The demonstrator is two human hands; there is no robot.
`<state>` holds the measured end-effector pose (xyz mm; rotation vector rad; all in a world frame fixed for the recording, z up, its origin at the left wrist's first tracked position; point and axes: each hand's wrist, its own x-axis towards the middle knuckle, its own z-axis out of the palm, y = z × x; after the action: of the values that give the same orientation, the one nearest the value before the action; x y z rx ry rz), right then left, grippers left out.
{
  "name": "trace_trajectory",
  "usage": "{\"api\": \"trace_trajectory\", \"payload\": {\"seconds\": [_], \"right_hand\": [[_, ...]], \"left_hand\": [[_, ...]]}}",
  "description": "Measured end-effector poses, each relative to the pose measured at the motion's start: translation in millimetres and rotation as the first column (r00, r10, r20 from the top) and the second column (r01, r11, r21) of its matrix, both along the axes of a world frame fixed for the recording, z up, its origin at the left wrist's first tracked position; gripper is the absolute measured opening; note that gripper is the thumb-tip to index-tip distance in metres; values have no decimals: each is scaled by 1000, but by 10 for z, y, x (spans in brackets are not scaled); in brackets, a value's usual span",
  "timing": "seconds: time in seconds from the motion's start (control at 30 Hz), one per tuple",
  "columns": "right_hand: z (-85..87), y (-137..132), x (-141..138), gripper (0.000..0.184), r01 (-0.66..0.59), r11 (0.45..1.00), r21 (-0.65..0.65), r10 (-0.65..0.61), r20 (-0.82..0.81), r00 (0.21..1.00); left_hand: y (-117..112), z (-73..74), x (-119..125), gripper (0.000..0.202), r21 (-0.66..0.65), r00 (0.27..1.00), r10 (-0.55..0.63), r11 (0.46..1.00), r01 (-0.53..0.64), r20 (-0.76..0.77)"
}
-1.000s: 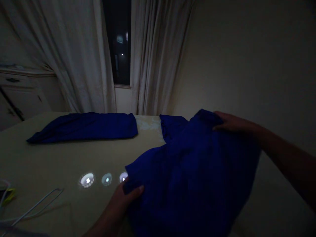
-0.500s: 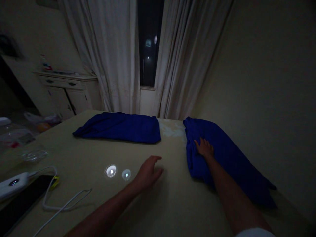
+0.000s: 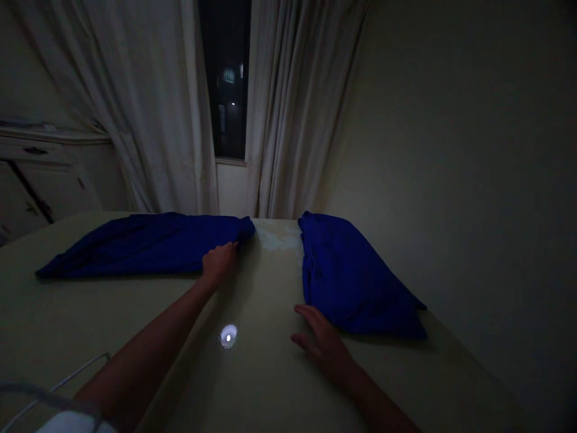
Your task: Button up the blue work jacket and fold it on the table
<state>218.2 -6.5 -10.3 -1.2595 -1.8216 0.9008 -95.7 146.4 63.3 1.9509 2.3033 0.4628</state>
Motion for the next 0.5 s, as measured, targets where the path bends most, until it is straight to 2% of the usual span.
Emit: {"api": "trace_trajectory", "payload": {"seconds": [0.07,0.13,0.17,0.2,0.23,0.27,0.3,0.33,0.37,0.4,0.43,0.47,0.5], "right_hand": [[23,65,-18,69,-17,988,-151,-19,-234,972],[133,204,42,87,-71,951,-301,-88,-482,872],[207,265,106,95,-102,928,-358,-124,-556,822],[285,311,189,99,-118,909,-401,-156,-588,794],[364,339,285,98,-108,897,-429,-183,-583,791],[439,350,385,93,-69,895,-441,-211,-553,806],[506,350,479,85,-3,901,-433,-240,-506,829],[564,344,557,76,73,912,-404,-268,-451,851],[610,337,611,72,150,923,-355,-293,-396,870],[645,335,636,75,214,933,-290,-310,-344,886],[672,341,631,82,259,939,-225,-320,-297,900],[692,358,599,88,280,943,-178,-318,-251,914],[710,386,549,91,285,947,-151,-312,-206,928]], "left_hand": [[-344,277,201,63,54,1000,20,998,-21,16],[-816,437,422,58,76,984,-131,990,122,118],[-1051,456,499,52,71,932,-288,958,279,219],[-1254,436,535,50,103,819,-460,885,454,342],[-1405,384,518,53,146,688,-576,803,578,441],[-1491,310,443,58,181,606,-633,749,638,483],[-1506,224,314,64,202,613,-632,756,622,474],[-1459,133,139,70,211,707,-571,818,536,417],[-1360,43,-67,75,209,829,-450,892,400,333],[-1229,-42,-287,81,196,929,-264,956,217,259],[-1083,-118,-502,88,168,975,-75,985,40,211],[-939,-184,-696,95,100,977,77,990,-99,198],[-809,-237,-856,99,0,962,180,983,-184,204]]}}
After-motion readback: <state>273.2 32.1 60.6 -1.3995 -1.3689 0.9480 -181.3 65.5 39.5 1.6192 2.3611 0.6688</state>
